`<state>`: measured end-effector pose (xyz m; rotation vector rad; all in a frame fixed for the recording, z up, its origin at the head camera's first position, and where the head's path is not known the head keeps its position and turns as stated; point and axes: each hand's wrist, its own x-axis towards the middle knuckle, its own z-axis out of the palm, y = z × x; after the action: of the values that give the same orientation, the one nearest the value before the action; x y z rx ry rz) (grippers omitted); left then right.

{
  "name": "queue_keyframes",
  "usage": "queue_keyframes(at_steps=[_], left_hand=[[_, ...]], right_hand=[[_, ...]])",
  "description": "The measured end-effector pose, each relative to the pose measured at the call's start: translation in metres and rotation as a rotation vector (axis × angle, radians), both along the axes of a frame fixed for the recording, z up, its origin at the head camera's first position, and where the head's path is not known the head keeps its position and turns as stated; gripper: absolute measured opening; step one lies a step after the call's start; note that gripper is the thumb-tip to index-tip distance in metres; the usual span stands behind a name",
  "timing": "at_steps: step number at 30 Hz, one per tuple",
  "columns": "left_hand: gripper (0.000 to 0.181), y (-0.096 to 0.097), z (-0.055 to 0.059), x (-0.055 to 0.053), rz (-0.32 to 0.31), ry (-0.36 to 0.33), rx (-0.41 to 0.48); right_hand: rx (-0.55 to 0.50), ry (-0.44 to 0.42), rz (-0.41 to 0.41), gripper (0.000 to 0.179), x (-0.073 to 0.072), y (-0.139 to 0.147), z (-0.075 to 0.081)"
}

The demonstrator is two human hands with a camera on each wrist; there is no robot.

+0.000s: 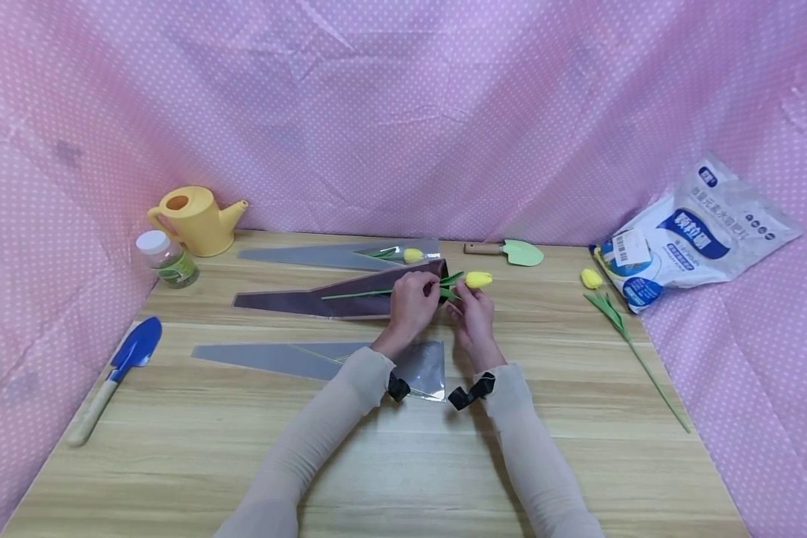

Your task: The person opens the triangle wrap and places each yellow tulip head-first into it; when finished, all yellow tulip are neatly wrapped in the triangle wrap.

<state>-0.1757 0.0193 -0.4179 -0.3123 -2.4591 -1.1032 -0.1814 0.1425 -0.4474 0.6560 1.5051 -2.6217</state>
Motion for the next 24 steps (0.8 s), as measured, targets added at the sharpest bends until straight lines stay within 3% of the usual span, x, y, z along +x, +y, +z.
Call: queue_keyframes(at_steps=[10, 24], left_hand=[[0.011, 0.0011, 0.0012, 0.0014, 0.003, 0.005, 0.005], [0.012, 0.0026, 0.0012, 0.002, -0.047, 0.026, -0.005]], right_hand=[[-0.009, 0.012, -0.002, 0.008, 0.0002, -0.001, -0.0001], [-0.022, 0.033, 0.014, 0.007, 0.0023, -0.0058, 0.0002]])
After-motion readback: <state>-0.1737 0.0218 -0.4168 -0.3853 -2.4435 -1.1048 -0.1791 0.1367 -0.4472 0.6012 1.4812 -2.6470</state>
